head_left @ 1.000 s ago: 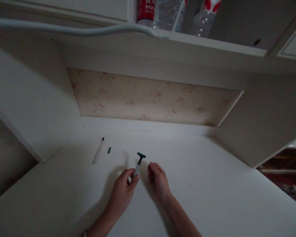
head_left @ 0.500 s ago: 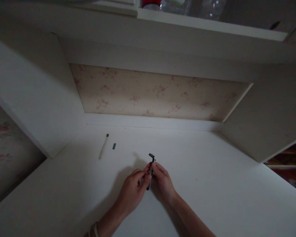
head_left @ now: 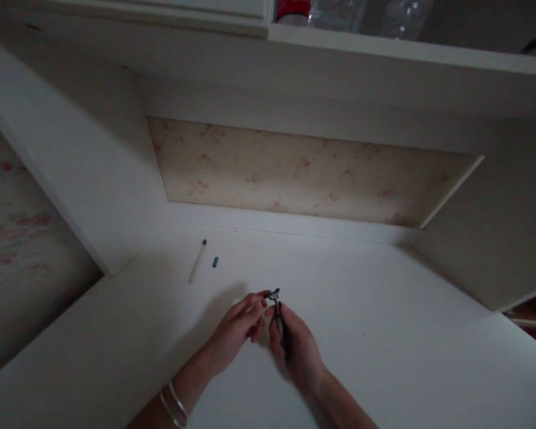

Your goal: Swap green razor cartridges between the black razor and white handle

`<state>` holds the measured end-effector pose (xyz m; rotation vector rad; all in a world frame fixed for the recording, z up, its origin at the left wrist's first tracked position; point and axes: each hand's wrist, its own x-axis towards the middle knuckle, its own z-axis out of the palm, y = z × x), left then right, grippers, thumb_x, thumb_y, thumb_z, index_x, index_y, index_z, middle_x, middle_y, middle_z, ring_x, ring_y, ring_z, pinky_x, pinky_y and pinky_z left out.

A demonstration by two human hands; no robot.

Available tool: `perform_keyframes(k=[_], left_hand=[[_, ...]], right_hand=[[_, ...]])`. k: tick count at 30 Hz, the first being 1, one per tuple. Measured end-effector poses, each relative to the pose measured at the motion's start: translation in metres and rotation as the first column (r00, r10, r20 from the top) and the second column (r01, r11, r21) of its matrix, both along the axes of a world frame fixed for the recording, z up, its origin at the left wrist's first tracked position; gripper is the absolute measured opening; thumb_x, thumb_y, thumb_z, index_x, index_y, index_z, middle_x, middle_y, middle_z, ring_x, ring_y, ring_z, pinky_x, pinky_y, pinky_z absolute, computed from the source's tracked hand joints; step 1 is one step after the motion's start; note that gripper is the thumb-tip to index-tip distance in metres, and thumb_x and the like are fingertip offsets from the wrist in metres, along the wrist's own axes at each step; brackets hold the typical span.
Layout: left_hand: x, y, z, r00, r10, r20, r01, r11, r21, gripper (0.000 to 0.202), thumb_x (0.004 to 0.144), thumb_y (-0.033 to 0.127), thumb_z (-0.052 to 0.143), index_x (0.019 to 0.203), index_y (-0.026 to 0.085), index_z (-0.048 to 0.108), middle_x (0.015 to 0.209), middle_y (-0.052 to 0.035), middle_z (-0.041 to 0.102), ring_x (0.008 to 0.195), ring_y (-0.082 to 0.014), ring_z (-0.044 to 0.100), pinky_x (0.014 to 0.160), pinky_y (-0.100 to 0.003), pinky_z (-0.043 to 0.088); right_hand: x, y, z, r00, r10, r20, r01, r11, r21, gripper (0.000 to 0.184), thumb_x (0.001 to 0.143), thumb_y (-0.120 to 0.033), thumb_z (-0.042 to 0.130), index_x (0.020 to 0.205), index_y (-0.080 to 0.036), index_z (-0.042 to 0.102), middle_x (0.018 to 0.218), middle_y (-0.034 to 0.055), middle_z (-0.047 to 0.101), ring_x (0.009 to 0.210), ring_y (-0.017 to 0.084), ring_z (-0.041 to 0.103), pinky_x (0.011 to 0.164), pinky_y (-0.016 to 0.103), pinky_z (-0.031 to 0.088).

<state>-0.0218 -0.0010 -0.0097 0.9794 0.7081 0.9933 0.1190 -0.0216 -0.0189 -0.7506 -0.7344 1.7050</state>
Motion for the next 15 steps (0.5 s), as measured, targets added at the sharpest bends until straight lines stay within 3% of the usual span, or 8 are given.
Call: perform_keyframes(k=[7,15], left_hand=[[-0.0014,0.0003,-0.0086,0.992,-0.086,0.087,0.093,0.993,-0.074,0.047,0.085,0.046,0.059,0.121,0.015,0.058,0.072,-0.0008,0.051,0.059,-0.0079,0.040,0.054,-0.022,0.029],[-0.0020,-0.0009,-0.0050,0.989,-0.075,0.129,0.087,0.993,-0.086,0.052,0.078,0.046,0.068,0.120,0.016,0.060,0.068,0.0005,0.048,0.058,-0.0080,0.040,0.055,-0.023,0.028]], right_hand=[[-0.0026,-0.0053,-0.0054,0.986,0.144,-0.082,-0.142,0.989,0.033,0.037,0.093,-0.045,0.050,0.074,-0.014,0.057,0.050,-0.0058,0.044,0.030,0.003,0.026,0.030,0.017,0.016],[-0.0014,-0.0093,0.0022,0.985,0.163,-0.062,-0.167,0.984,-0.059,0.041,0.086,-0.053,0.058,0.070,-0.015,0.054,0.046,-0.0083,0.038,0.031,0.002,0.021,0.030,0.015,0.012]])
